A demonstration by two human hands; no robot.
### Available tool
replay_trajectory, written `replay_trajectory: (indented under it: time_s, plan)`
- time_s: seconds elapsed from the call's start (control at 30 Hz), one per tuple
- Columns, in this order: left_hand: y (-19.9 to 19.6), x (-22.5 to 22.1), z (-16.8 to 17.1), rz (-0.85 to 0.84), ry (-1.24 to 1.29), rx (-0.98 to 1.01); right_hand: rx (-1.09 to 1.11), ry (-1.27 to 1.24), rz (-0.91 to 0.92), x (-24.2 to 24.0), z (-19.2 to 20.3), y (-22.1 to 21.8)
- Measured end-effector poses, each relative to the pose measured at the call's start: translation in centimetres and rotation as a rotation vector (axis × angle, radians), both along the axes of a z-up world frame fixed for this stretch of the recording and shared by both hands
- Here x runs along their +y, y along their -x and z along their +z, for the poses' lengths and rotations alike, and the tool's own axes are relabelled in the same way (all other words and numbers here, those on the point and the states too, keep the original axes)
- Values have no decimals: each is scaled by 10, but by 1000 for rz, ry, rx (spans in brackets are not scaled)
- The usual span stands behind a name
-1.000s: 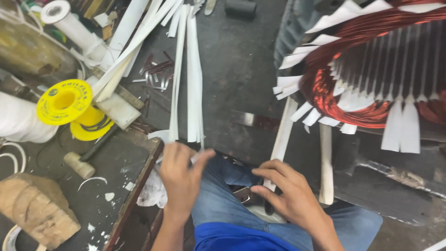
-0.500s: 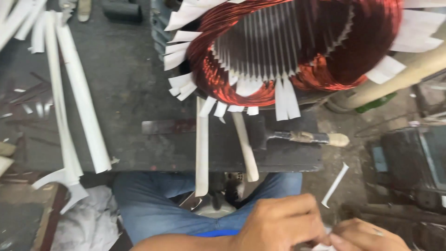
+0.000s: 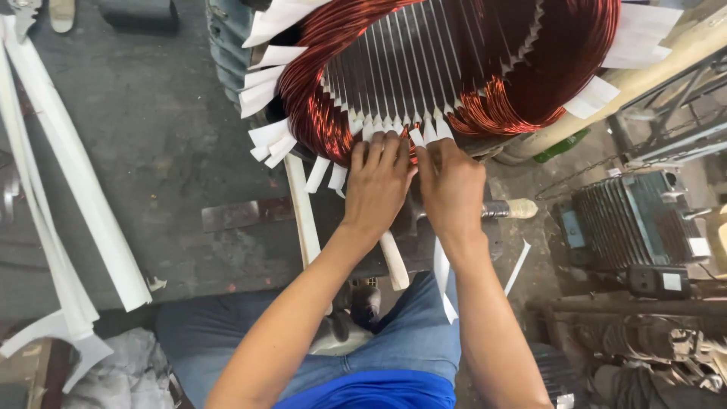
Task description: Shaping copper coils and inserting insulation paper into an electric motor stator during repair.
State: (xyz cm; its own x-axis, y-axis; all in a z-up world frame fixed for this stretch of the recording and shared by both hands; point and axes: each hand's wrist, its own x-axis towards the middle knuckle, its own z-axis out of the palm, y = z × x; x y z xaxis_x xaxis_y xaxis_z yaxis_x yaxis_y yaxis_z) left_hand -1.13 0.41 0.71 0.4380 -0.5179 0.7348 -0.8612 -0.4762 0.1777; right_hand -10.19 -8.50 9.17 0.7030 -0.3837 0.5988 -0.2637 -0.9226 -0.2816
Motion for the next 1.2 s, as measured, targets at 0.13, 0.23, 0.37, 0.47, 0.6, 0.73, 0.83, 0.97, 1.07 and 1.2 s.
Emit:
replay_trajectory:
  time_s: [0.13,0.23,0.37,0.47,0.6,0.73,0.83,0.97,1.07,1.2]
  plan:
    - [-4,8,7,-77,7,124,104,28,-101,-10,-14,-19]
    - [-3,11,15,-79,15,186,138,82,-140,-11,-19,-26]
    - [-10,6,3,-79,9,144,129,157,-214,-26,-35,-38]
    - [-13,5,-3,-87,19,126,131,197,-223,-27,-40,-44]
    - [-14,2,-10,-86,15,127,117,240,-247,-28,-49,-51]
    - [-16,2,-11,-82,45,98,56,216,-223,-28,-53,-60]
    - [-18,-1,-16,-71,76,36,28,147,-157,-12,-39,-49]
    - [-20,-8,-31,-82,152,8,24,-7,-140,20,-27,-20]
    - [-22,-14,-42,-113,206,-7,-33,78,-107,-6,-46,-35]
    - [-22,-10,-40,-108,200,-65,-54,75,-132,-12,-41,-49]
